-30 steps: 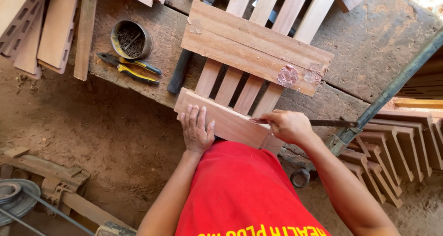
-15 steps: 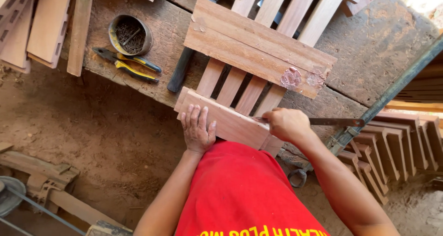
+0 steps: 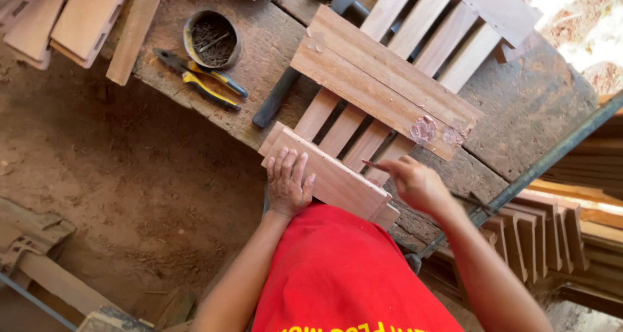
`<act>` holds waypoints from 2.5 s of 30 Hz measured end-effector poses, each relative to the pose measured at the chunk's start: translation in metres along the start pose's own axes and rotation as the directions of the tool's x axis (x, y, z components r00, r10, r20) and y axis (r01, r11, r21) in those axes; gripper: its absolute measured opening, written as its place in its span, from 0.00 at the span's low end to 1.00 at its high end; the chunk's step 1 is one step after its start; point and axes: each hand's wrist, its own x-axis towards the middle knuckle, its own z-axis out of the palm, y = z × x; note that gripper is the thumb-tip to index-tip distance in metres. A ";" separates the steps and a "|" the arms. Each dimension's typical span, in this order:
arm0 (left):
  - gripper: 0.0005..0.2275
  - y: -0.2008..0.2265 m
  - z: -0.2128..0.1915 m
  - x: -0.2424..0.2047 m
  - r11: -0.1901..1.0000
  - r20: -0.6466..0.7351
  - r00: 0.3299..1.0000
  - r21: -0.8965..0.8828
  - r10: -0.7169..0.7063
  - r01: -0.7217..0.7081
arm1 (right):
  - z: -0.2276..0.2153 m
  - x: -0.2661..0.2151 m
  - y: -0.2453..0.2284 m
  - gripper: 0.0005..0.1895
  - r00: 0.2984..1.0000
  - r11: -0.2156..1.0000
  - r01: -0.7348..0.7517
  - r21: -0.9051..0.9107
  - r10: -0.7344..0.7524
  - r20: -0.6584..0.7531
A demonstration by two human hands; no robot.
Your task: The person holds a wooden slat against the workbench and trims its edges with a small knife, working along the length of the piece. They then set the trimmed slat with other parts, pick up a slatted frame, and stack it with finished frames nearby.
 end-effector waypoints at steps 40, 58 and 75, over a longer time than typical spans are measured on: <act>0.72 0.077 0.097 0.283 0.810 0.812 0.421 -0.104 0.404 -0.577 | 0.090 -0.081 0.069 0.21 0.760 0.301 0.109 0.947 0.589 -0.274; 0.53 0.094 0.060 0.284 0.964 0.875 0.424 -0.155 0.235 -0.216 | 0.070 0.039 0.081 0.20 0.143 0.998 0.043 0.051 0.044 -0.989; 0.53 0.096 0.056 0.292 0.974 0.899 0.380 -0.172 0.217 -0.149 | 0.068 -0.040 0.058 0.19 0.488 0.971 -0.143 0.193 0.238 -0.840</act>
